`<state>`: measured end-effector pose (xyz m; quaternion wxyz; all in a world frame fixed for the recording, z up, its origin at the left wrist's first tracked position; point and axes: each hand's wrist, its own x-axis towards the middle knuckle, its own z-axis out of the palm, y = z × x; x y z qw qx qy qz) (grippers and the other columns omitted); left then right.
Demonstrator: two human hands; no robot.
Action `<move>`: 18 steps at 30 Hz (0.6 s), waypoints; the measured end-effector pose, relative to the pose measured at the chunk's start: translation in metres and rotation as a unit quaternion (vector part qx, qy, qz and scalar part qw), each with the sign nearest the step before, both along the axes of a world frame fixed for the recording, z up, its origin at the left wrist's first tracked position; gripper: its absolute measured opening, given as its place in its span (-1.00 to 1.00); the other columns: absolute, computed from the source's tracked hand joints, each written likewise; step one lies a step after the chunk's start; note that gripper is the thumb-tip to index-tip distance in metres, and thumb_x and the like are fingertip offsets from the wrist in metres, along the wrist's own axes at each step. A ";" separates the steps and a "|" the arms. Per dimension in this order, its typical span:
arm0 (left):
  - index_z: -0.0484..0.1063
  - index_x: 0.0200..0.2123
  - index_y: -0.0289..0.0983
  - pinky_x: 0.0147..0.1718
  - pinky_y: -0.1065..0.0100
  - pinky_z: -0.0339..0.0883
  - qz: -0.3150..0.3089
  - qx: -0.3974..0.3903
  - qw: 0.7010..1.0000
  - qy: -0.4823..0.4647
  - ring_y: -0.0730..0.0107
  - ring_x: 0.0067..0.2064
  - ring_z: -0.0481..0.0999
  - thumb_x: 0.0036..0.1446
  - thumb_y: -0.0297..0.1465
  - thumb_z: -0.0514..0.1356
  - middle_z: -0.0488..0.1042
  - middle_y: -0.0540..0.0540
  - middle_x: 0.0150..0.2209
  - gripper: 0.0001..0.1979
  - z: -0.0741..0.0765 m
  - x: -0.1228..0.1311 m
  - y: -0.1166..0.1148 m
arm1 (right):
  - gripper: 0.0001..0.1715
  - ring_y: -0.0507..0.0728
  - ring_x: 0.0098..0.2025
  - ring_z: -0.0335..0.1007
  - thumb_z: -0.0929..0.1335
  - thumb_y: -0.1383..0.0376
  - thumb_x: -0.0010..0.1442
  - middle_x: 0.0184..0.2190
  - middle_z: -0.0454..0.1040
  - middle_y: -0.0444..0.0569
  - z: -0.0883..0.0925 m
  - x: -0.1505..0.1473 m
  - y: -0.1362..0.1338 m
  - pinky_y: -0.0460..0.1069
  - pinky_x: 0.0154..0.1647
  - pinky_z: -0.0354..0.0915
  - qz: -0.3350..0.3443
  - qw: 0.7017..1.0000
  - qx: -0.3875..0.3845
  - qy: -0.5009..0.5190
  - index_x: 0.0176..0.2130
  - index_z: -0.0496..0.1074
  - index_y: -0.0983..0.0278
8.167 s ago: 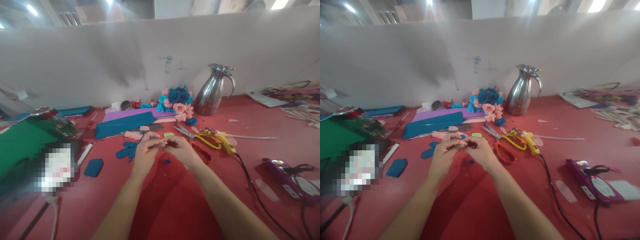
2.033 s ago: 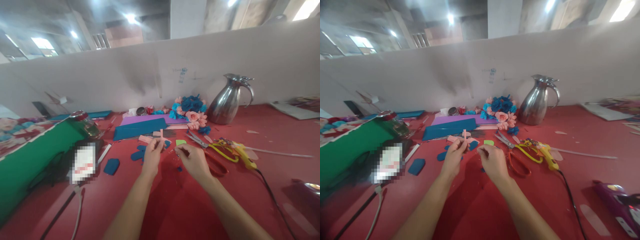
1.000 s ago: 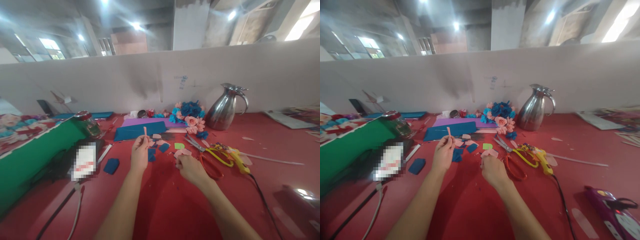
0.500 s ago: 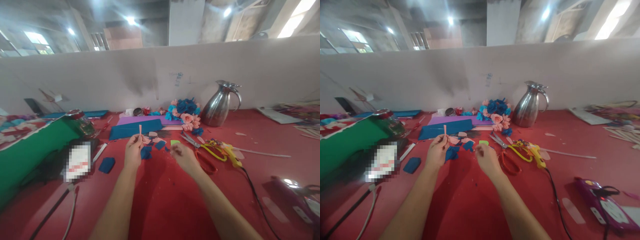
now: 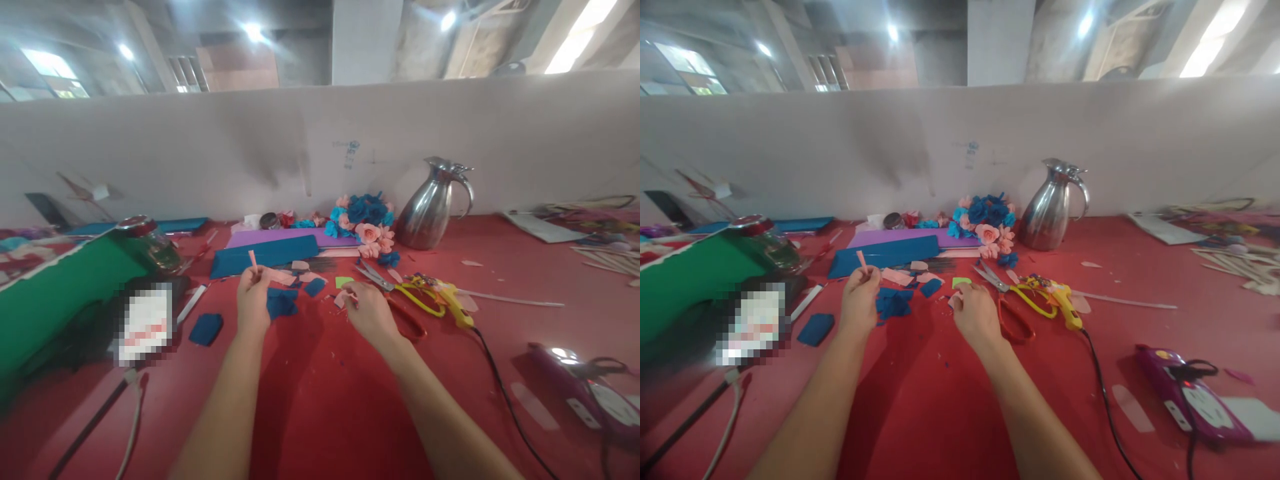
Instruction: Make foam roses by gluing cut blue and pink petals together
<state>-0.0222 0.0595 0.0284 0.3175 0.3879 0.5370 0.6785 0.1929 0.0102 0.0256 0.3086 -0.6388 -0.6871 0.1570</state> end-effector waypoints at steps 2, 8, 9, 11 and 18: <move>0.35 -0.44 -0.24 -0.48 0.47 0.11 0.010 -0.018 1.000 0.008 0.52 -0.50 0.24 -0.20 -0.32 0.30 0.28 0.10 -0.55 -0.78 -0.001 -0.009 0.001 | -0.61 0.24 -0.05 0.42 0.25 0.40 0.19 -0.07 0.47 0.15 -0.001 -0.004 -0.002 0.02 -0.10 0.27 -0.003 0.996 -0.035 -0.077 0.02 0.40 0.35; 0.46 -0.43 -0.26 -0.38 0.34 0.20 0.078 -0.147 0.962 0.219 0.29 -0.39 0.40 -0.05 -0.23 0.19 0.45 -0.04 -0.51 -0.79 -0.016 -0.043 0.006 | -0.52 0.25 -0.18 0.50 0.22 0.39 0.24 -0.04 0.40 0.21 -0.003 -0.002 -0.005 0.01 -0.33 0.29 -0.041 0.968 -0.138 -0.203 0.15 0.24 0.34; 0.47 -0.42 -0.26 -0.37 0.31 0.21 0.095 -0.179 0.937 0.283 0.23 -0.36 0.42 0.01 -0.23 0.15 0.48 -0.09 -0.48 -0.78 -0.019 -0.048 0.008 | -0.52 0.24 -0.17 0.50 0.22 0.40 0.23 -0.04 0.40 0.21 -0.003 -0.001 -0.004 0.01 -0.32 0.29 -0.038 0.967 -0.142 -0.208 0.15 0.23 0.34; 0.49 -0.40 -0.25 -0.34 0.25 0.21 0.108 -0.220 0.904 0.350 0.11 -0.30 0.46 0.09 -0.28 0.07 0.53 -0.21 -0.40 -0.76 -0.025 -0.054 0.011 | -0.51 0.23 -0.15 0.50 0.23 0.43 0.22 -0.04 0.40 0.21 -0.006 0.001 -0.003 0.00 -0.29 0.29 -0.028 0.968 -0.144 -0.204 0.15 0.22 0.34; 0.45 -0.54 -0.24 -0.40 0.29 0.21 0.034 -0.211 0.910 0.355 0.15 -0.38 0.47 0.14 -0.28 0.02 0.49 -0.18 -0.51 -0.69 -0.028 -0.027 0.013 | -0.58 0.21 -0.13 0.48 0.21 0.50 0.21 -0.15 0.49 0.17 -0.010 0.004 0.004 -0.01 -0.22 0.27 -0.011 0.983 -0.116 -0.145 0.06 0.32 0.35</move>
